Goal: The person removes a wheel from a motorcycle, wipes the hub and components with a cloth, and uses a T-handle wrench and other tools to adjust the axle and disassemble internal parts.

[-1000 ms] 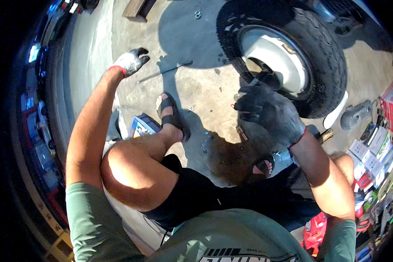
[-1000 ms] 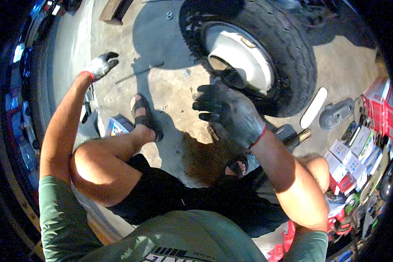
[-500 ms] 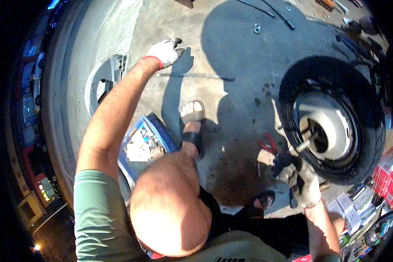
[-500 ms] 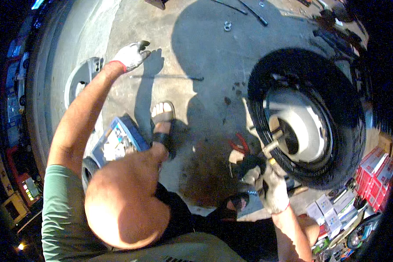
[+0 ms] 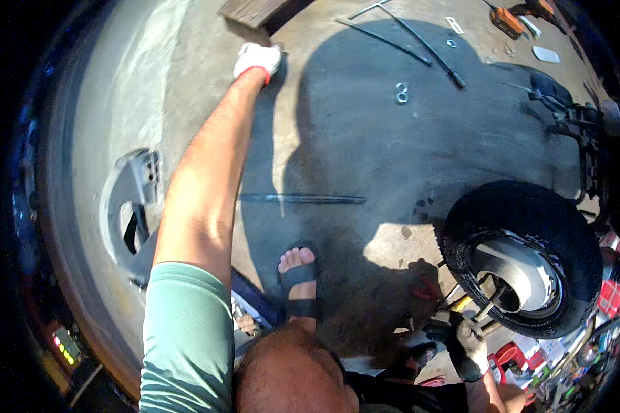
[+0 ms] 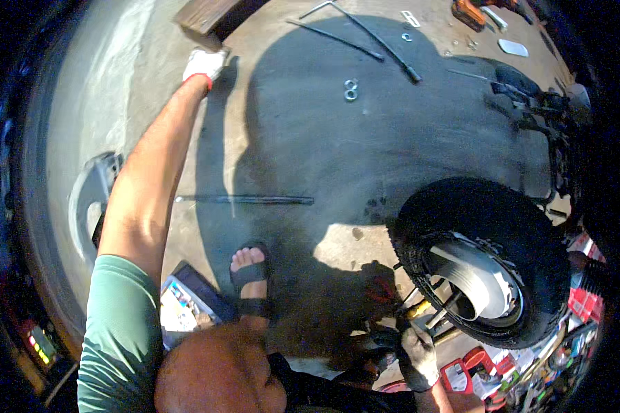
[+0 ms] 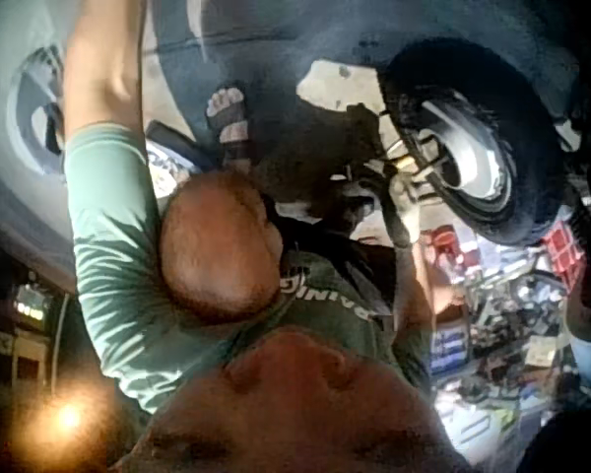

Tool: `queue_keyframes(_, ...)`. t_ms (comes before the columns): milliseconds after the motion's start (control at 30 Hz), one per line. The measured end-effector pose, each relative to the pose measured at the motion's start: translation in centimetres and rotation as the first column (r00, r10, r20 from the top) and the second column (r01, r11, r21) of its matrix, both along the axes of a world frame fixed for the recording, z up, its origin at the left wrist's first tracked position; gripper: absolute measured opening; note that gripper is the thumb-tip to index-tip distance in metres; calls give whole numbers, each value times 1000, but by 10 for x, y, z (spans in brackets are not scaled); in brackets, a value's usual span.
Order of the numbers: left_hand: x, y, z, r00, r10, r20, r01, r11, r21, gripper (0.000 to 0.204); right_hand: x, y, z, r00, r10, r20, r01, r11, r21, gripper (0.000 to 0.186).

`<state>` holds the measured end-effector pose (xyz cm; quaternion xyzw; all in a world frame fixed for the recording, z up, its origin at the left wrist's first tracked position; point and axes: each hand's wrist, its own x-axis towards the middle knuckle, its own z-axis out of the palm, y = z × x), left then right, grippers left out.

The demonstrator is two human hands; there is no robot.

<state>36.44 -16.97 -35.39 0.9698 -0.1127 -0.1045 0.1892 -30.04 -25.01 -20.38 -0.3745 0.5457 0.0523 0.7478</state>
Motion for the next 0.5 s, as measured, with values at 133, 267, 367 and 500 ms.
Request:
queue_keyframes(133,36,-19,-24,987,154,43,-153,988,-23,75,14,8,-1,990,104,-100,-112,991,-78,39)
queue_keyframes(267,62,-25,-36,969,216,117,-212,976,-42,76,27,11,0,958,231,-170,-254,959,-129,41)
queue_keyframes(367,82,-20,-38,957,256,137,-261,965,21,75,39,13,1,955,264,-135,-278,955,-101,39)
queue_keyframes(500,100,14,-39,956,258,137,-260,966,-2,68,47,8,8,874,409,-262,-444,891,-91,37)
